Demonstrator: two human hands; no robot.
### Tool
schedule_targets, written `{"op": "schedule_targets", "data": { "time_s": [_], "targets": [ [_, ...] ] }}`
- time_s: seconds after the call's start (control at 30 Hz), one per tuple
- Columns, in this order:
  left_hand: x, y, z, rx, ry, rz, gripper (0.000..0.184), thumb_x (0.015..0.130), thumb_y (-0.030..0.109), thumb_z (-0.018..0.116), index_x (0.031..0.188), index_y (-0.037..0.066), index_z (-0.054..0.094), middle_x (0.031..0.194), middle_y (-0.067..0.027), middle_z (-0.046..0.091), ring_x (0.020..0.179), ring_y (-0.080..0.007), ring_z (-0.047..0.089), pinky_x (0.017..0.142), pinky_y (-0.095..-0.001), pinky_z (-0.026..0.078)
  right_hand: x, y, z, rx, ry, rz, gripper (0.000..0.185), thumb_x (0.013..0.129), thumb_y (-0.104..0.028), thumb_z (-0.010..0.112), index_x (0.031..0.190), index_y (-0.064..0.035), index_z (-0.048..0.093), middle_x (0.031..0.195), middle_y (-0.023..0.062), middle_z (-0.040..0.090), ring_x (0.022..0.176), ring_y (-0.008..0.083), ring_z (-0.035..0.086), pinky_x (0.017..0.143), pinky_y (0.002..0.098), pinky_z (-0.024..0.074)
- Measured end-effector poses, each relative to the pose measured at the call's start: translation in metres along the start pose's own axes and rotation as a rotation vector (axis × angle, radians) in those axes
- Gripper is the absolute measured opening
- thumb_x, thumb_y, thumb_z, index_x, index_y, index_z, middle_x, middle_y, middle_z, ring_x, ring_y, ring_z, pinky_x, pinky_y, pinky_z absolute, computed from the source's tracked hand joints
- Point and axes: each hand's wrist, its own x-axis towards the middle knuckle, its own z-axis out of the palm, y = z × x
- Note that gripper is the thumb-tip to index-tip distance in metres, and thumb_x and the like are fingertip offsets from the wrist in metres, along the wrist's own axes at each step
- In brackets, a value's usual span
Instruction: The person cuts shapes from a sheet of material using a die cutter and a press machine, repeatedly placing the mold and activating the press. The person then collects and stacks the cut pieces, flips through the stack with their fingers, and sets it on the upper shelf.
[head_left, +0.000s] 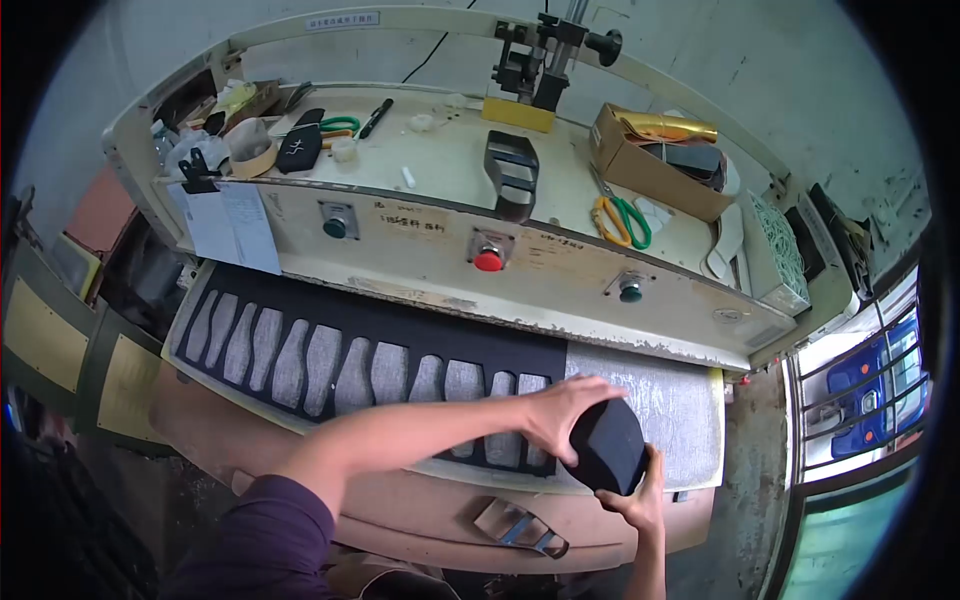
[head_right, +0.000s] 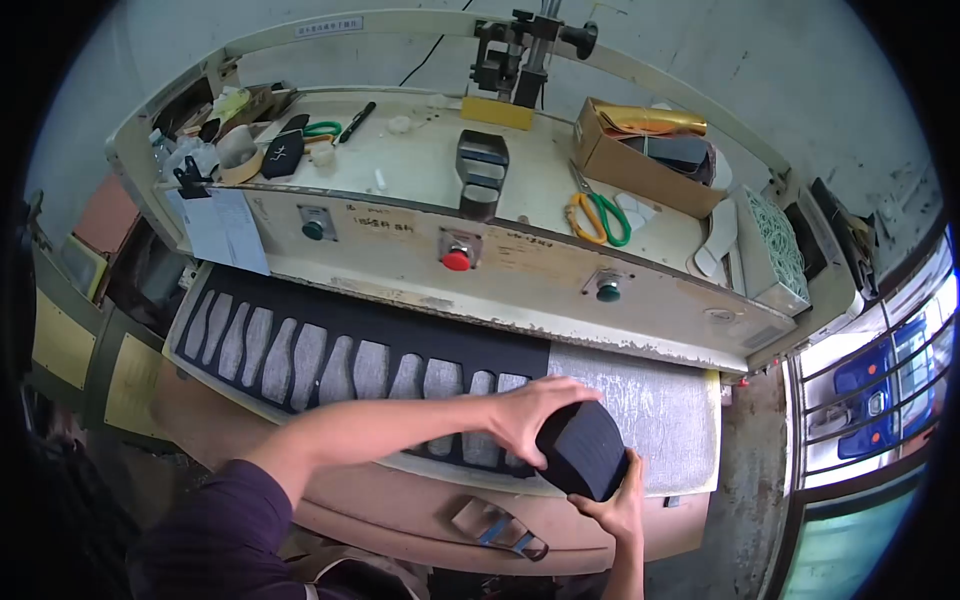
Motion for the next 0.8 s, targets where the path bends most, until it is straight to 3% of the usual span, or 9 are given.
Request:
{"op": "schedule_targets", "data": {
  "time_s": [0.17, 0.3, 0.43, 0.47, 0.53, 0.57, 0.63, 0.73, 0.8],
  "targets": [
    [-0.035, 0.105, -0.141, -0.278, 0.003, -0.355, 0.118, 0.058, 0.021, 0.099, 0.16, 0.006, 0.042, 0.145, -0.0295, 0.058, 0.117, -0.0384, 0.065, 0.102, -0.0456, 0.056, -0.024, -0.126, 0.011, 0.88, -0.236, 0.1, 0.134, 0.059, -0.031, 0.101, 0.168, -0.0058, 0.027, 0.154, 0.0218, 0.048, 0.139, 0.038, 0.05, 0.118, 0.0517, 0.0374],
    [-0.055, 0.121, -0.23, -0.385, 0.102, -0.465, 0.115, 0.063, 0.024, 0.1, 0.16, 0.003, 0.042, 0.141, -0.0321, 0.061, 0.115, -0.038, 0.066, 0.098, -0.045, 0.057, 0.001, -0.21, 0.043, 1.075, -0.27, 0.051, 0.116, 0.069, -0.03, 0.088, 0.168, -0.0076, 0.032, 0.155, 0.0203, 0.049, 0.137, 0.0363, 0.05, 0.117, 0.0482, 0.0364],
    [-0.049, 0.105, -0.33, -0.366, 0.314, -0.386, 0.106, 0.072, 0.033, 0.094, 0.158, -0.002, 0.044, 0.137, -0.0316, 0.061, 0.121, -0.0392, 0.063, 0.109, -0.0473, 0.048, 0.072, -0.317, 0.052, 1.304, -0.199, -0.061, 0.081, 0.087, -0.035, 0.076, 0.155, -0.0027, 0.047, 0.142, 0.0195, 0.059, 0.124, 0.0315, 0.059, 0.107, 0.0428, 0.0457],
    [-0.044, 0.087, -0.352, -0.37, 0.389, -0.335, 0.102, 0.075, 0.034, 0.092, 0.158, -0.001, 0.044, 0.136, -0.0317, 0.062, 0.122, -0.0396, 0.062, 0.11, -0.0478, 0.047, 0.091, -0.348, 0.047, 1.32, -0.169, -0.059, 0.073, 0.092, -0.042, 0.075, 0.148, -0.0016, 0.051, 0.136, 0.0202, 0.061, 0.119, 0.0321, 0.062, 0.101, 0.0442, 0.0509],
    [-0.042, 0.065, -0.383, -0.261, 0.617, -0.337, 0.094, 0.082, 0.042, 0.086, 0.151, -0.011, 0.049, 0.135, -0.0293, 0.065, 0.124, -0.0387, 0.065, 0.106, -0.0463, 0.052, 0.129, -0.404, 0.033, 1.33, -0.144, 0.066, 0.076, 0.091, -0.046, 0.076, 0.146, 0.0006, 0.053, 0.131, 0.0223, 0.065, 0.114, 0.0353, 0.067, 0.101, 0.053, 0.0536],
    [-0.047, 0.05, -0.384, -0.263, 0.603, -0.33, 0.094, 0.082, 0.042, 0.086, 0.151, -0.011, 0.049, 0.135, -0.0293, 0.065, 0.124, -0.0387, 0.065, 0.106, -0.0463, 0.052, 0.149, -0.415, 0.033, 1.334, -0.127, 0.066, 0.076, 0.091, -0.046, 0.076, 0.146, 0.0006, 0.053, 0.131, 0.0223, 0.065, 0.114, 0.0353, 0.067, 0.101, 0.053, 0.0536],
    [-0.068, 0.02, -0.382, 0.317, 0.902, -0.411, 0.071, 0.096, 0.043, 0.072, 0.144, -0.008, 0.056, 0.136, -0.0293, 0.065, 0.122, -0.0406, 0.067, 0.104, -0.0482, 0.053, 0.185, -0.422, 0.037, 1.254, -0.236, 0.261, 0.082, 0.089, -0.054, 0.078, 0.146, -0.0007, 0.052, 0.131, 0.0221, 0.064, 0.115, 0.0361, 0.065, 0.098, 0.0571, 0.0534],
    [-0.132, 0.014, -0.365, 0.587, 0.218, -0.449, 0.047, 0.105, 0.037, 0.056, 0.124, -0.003, 0.07, 0.138, -0.0264, 0.065, 0.128, -0.043, 0.063, 0.11, -0.0508, 0.05, 0.201, -0.44, 0.034, 1.179, -0.254, 0.26, 0.085, 0.088, -0.056, 0.078, 0.146, -0.0005, 0.052, 0.131, 0.0219, 0.063, 0.115, 0.0358, 0.064, 0.097, 0.0568, 0.0535],
    [-0.166, -0.026, -0.344, 1.072, 0.38, 0.094, 0.045, 0.103, 0.037, 0.059, 0.126, -0.001, 0.07, 0.143, -0.026, 0.064, 0.14, -0.042, 0.056, 0.12, -0.0518, 0.042, 0.202, -0.443, 0.034, 1.102, -0.272, 0.294, 0.088, 0.087, -0.058, 0.079, 0.147, -0.0002, 0.051, 0.132, 0.0218, 0.062, 0.116, 0.0355, 0.063, 0.096, 0.0565, 0.0536]
  ]
}}
